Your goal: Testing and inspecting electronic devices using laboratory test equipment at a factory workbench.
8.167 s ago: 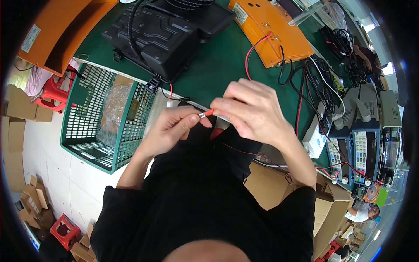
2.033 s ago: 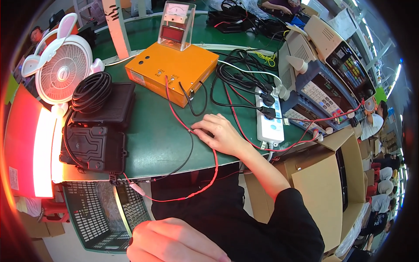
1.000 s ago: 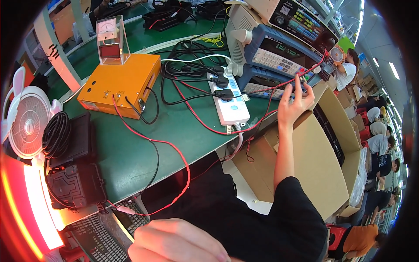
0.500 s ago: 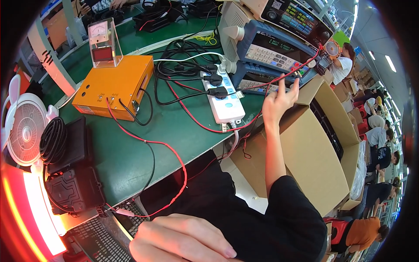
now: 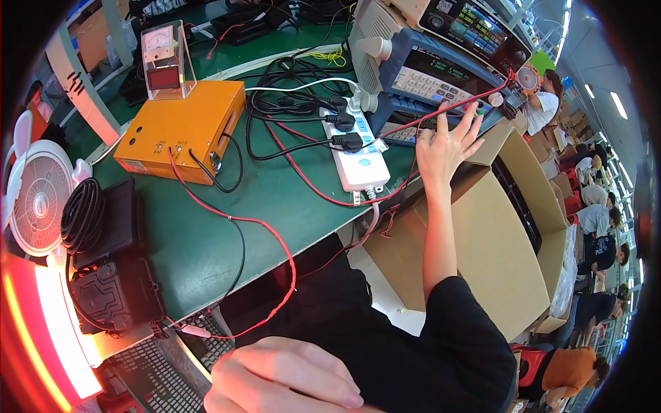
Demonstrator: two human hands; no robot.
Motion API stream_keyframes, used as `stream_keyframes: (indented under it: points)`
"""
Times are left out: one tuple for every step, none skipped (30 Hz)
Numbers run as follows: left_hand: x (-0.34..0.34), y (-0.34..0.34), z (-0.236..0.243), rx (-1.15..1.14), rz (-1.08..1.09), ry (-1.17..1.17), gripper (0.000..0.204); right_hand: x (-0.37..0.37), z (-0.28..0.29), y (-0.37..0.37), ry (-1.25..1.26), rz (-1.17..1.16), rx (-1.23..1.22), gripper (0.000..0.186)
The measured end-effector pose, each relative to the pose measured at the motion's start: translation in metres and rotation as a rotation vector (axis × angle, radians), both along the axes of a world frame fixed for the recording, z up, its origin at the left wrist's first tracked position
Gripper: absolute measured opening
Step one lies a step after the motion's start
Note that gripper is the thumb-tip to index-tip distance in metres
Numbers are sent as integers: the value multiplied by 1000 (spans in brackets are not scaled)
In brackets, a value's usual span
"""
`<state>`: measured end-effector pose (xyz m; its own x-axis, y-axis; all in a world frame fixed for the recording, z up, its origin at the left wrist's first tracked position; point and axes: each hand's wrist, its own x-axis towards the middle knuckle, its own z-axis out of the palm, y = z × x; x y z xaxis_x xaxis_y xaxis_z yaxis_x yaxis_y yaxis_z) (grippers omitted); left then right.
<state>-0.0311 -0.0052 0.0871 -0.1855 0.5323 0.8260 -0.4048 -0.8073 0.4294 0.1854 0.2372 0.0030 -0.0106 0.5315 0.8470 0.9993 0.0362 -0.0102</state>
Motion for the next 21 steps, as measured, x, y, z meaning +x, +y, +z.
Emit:
stream_keyframes:
  points:
    - [2, 0, 0, -2, -4, -3, 13, 1, 3, -1, 12, 15, 9, 36]
    - [4, 0, 1, -5, 1, -21, 13, 2, 7, 0, 24, 30, 19, 33]
    - [5, -1, 0, -9, 7, -38, 13, 2, 10, -1, 2, 13, 13, 31]
    - [5, -2, 0, -9, 2, -42, 13, 3, 10, 0, -12, 14, 17, 30]
    - [5, -4, 1, -12, -6, -38, 13, 3, 10, 0, -25, 17, 24, 29]
    - [5, -6, 2, -14, -13, -33, 14, 5, 12, -1, -27, 19, 32, 29]
    - [5, -8, 1, -11, -10, -33, 14, 7, 11, -1, -4, 44, 64, 29]
    - [5, -9, 1, -15, -4, -39, 13, 9, 9, -1, 20, 70, 95, 30]
    - [5, -10, 0, -20, 3, -44, 13, 12, 6, -3, 29, 82, 108, 30]
    - [3, -9, 0, -17, 6, -44, 13, 17, 2, -4, 55, 125, 139, 30]
    - [0, -7, 0, 13, -18, -15, 12, 20, -2, -7, 80, 168, 169, 30]
    - [-2, -6, 0, 43, -43, 15, 12, 21, -7, -13, 84, 171, 204, 30]
    - [-2, -7, 0, 40, -42, 16, 12, 20, -11, -19, 116, 191, 207, 31]
    - [-1, -7, 0, 32, -29, 9, 12, 17, -17, -24, 149, 209, 208, 32]
    - [0, -6, -1, 24, -24, 0, 12, 18, -25, -27, 193, 240, 225, 35]
    - [1, -4, -3, 16, -20, -8, 13, 20, -34, -30, 229, 237, 203, 36]
    - [3, -3, -4, 7, -17, -17, 13, 22, -43, -32, 266, 233, 180, 37]
    - [3, -6, -1, 0, 5, -18, 13, 17, -47, -34, 299, 227, 159, 36]
    - [3, -5, -1, -8, 11, -25, 13, 18, -53, -36, 299, 200, 111, 35]
    - [4, -5, -1, -15, 17, -32, 13, 18, -59, -38, 299, 173, 63, 33]
    - [4, -5, -1, -23, 22, -40, 13, 20, -66, -39, 276, 136, 6, 31]
